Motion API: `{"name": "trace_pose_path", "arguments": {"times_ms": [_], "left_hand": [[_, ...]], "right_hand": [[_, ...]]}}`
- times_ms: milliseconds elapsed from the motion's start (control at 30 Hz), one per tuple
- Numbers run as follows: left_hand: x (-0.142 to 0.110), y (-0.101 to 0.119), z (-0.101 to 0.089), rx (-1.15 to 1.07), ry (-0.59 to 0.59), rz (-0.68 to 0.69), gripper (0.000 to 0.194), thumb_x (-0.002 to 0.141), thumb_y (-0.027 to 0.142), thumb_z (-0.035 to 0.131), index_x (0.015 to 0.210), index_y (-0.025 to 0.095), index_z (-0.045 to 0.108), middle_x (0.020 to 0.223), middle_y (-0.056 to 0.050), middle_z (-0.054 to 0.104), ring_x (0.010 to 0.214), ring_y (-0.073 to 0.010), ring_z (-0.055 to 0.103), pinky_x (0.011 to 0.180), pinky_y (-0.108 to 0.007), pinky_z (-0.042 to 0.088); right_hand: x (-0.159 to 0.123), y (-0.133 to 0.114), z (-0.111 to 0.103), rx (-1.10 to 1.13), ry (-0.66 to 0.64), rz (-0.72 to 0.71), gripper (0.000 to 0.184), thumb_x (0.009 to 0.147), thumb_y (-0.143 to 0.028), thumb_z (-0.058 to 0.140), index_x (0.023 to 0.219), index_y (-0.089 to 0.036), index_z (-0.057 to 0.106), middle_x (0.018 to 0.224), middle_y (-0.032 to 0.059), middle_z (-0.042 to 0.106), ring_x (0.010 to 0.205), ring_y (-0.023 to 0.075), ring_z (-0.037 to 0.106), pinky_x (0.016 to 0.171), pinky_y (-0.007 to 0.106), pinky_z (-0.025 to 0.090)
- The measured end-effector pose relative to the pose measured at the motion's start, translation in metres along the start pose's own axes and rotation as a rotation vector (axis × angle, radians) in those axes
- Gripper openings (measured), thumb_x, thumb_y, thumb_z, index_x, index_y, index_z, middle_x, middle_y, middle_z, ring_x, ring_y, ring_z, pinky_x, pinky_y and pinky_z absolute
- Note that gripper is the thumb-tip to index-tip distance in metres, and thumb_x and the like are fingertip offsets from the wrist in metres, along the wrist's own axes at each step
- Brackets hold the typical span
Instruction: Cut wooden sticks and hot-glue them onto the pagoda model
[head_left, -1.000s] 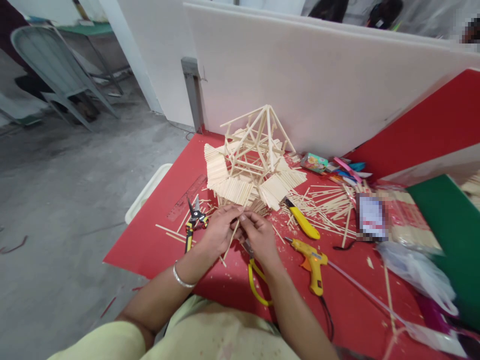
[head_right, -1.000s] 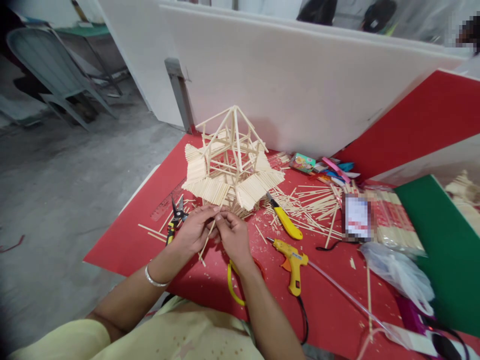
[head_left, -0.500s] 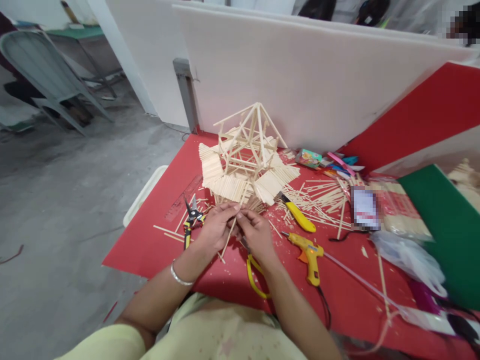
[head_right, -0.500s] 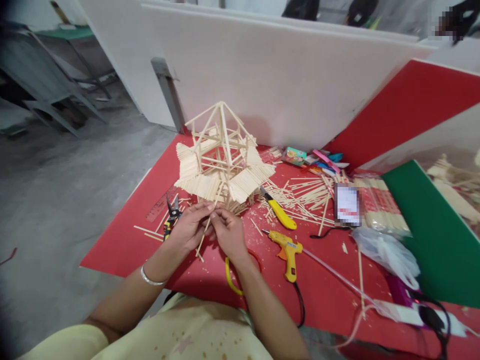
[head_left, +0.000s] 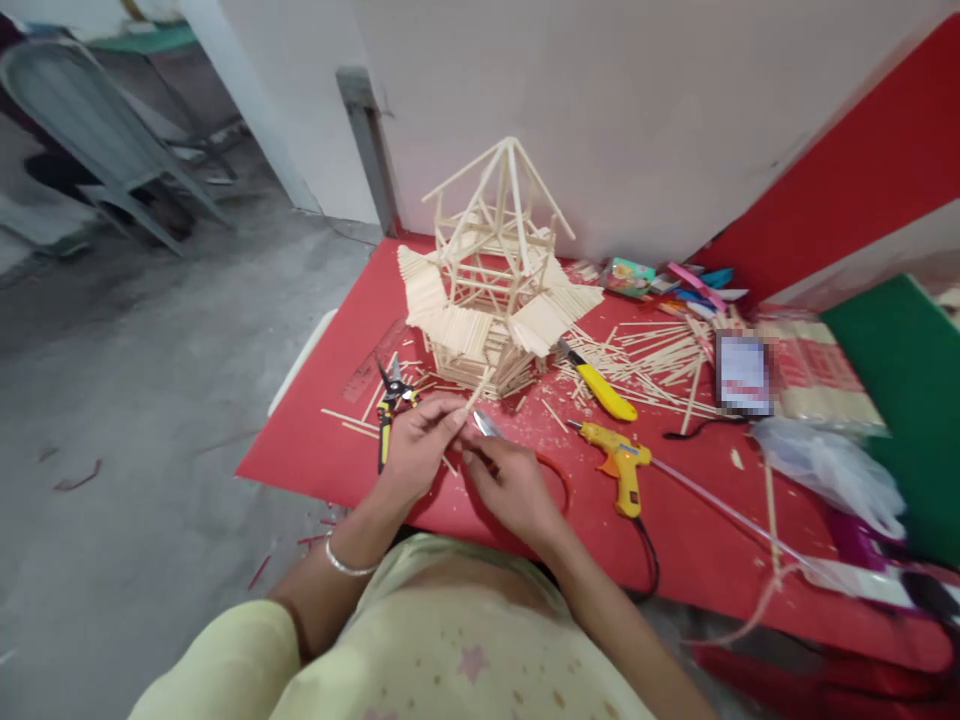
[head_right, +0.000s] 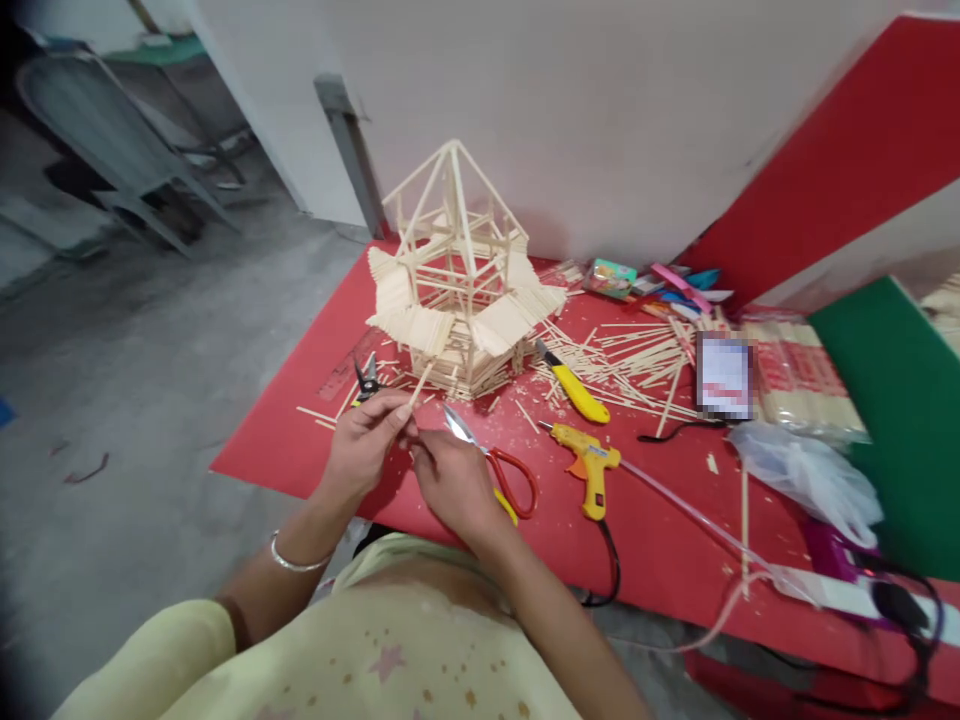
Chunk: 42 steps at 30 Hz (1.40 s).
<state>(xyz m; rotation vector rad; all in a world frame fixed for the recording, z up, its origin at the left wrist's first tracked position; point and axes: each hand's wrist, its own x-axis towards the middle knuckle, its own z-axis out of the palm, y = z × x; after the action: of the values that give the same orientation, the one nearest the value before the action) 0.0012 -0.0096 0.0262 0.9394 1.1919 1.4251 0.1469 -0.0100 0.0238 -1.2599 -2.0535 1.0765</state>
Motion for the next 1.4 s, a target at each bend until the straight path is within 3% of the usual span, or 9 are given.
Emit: {"name": "trace_pose_path", "arguments": {"times_ms": [167, 300, 667, 800, 900, 1000, 1133, 1233, 1400], "left_hand": [[-0.008, 0.012, -0.044, 0.210, 0.215, 0.143, 0.015, 0.081, 0.033, 0.071, 0.086, 0.020, 0.077, 0.089, -0.003, 0.066, 0.067, -0.0104, 0.055, 0.066, -0.022, 0.047], [-0.013, 0.011, -0.072, 0.346, 0.257, 0.213, 0.015, 0.084, 0.034, 0.068, 0.089, 0.022, 0.077, 0.096, -0.005, 0.066, 0.079, -0.0145, 0.058, 0.072, -0.024, 0.049], [-0.013, 0.011, -0.092, 0.321, 0.302, 0.265, 0.012, 0.083, 0.030, 0.068, 0.085, 0.022, 0.077, 0.093, -0.004, 0.068, 0.087, -0.0164, 0.062, 0.078, -0.024, 0.049], [-0.014, 0.012, -0.102, 0.339, 0.310, 0.301, 0.012, 0.084, 0.027, 0.067, 0.088, 0.022, 0.077, 0.093, -0.004, 0.069, 0.090, -0.0164, 0.063, 0.086, -0.026, 0.048], [-0.014, 0.011, -0.107, 0.334, 0.324, 0.306, 0.012, 0.085, 0.027, 0.066, 0.090, 0.022, 0.077, 0.094, -0.004, 0.069, 0.093, -0.0169, 0.062, 0.090, -0.027, 0.046], [-0.015, 0.012, -0.106, 0.270, 0.354, 0.251, 0.012, 0.083, 0.029, 0.069, 0.089, 0.022, 0.077, 0.092, -0.004, 0.068, 0.086, -0.0164, 0.061, 0.082, -0.026, 0.048], [-0.017, 0.019, -0.094, 0.224, 0.305, 0.227, 0.012, 0.082, 0.030, 0.070, 0.087, 0.021, 0.077, 0.090, -0.004, 0.068, 0.083, -0.0168, 0.060, 0.080, -0.026, 0.048], [-0.018, 0.028, -0.081, 0.237, 0.233, 0.232, 0.011, 0.083, 0.030, 0.069, 0.086, 0.022, 0.077, 0.090, -0.005, 0.068, 0.086, -0.0177, 0.061, 0.082, -0.027, 0.048], [-0.021, 0.033, -0.061, 0.268, 0.199, 0.222, 0.012, 0.084, 0.032, 0.069, 0.087, 0.023, 0.076, 0.090, -0.003, 0.066, 0.070, -0.0133, 0.056, 0.066, -0.024, 0.046]], "right_hand": [[0.042, -0.031, 0.056, -0.494, -0.021, -0.038, 0.049, 0.088, -0.038, 0.051, 0.130, -0.014, 0.055, 0.119, 0.0184, 0.062, 0.107, 0.0298, 0.056, 0.088, 0.041, 0.045], [0.061, -0.039, 0.091, -0.645, -0.002, 0.014, 0.073, 0.086, -0.050, 0.053, 0.144, -0.009, 0.039, 0.122, 0.0236, 0.055, 0.111, 0.0333, 0.050, 0.090, 0.045, 0.043], [0.067, -0.056, 0.118, -0.671, 0.041, 0.162, 0.094, 0.071, -0.044, 0.069, 0.147, -0.002, 0.031, 0.121, 0.0296, 0.056, 0.111, 0.0372, 0.053, 0.086, 0.045, 0.044], [0.073, -0.031, 0.110, -0.369, 0.168, 0.207, 0.100, 0.056, -0.043, 0.079, 0.141, -0.007, 0.041, 0.121, 0.0262, 0.058, 0.114, 0.0384, 0.052, 0.092, 0.047, 0.041], [0.070, -0.013, 0.087, 0.183, 0.138, 0.240, 0.071, 0.053, -0.038, 0.080, 0.118, -0.017, 0.060, 0.106, 0.0153, 0.067, 0.101, 0.0314, 0.058, 0.088, 0.042, 0.044], [0.052, -0.005, 0.063, 0.415, 0.014, 0.235, 0.041, 0.067, -0.047, 0.068, 0.099, -0.022, 0.064, 0.087, 0.0055, 0.070, 0.078, 0.0222, 0.061, 0.074, 0.035, 0.048], [0.005, -0.016, 0.040, 0.783, -0.196, 0.239, 0.056, 0.085, -0.064, 0.032, 0.098, -0.019, 0.063, 0.090, 0.0124, 0.070, 0.080, 0.0236, 0.065, 0.071, 0.038, 0.051], [-0.031, -0.032, 0.031, 1.158, -0.388, 0.323, 0.072, 0.077, -0.077, 0.019, 0.097, -0.020, 0.059, 0.096, 0.0175, 0.069, 0.090, 0.0281, 0.066, 0.075, 0.044, 0.051], [-0.062, -0.038, 0.031, 1.219, -0.281, 0.291, 0.060, 0.069, -0.065, 0.038, 0.099, -0.020, 0.064, 0.094, 0.0179, 0.068, 0.095, 0.0312, 0.065, 0.080, 0.048, 0.051]]}}
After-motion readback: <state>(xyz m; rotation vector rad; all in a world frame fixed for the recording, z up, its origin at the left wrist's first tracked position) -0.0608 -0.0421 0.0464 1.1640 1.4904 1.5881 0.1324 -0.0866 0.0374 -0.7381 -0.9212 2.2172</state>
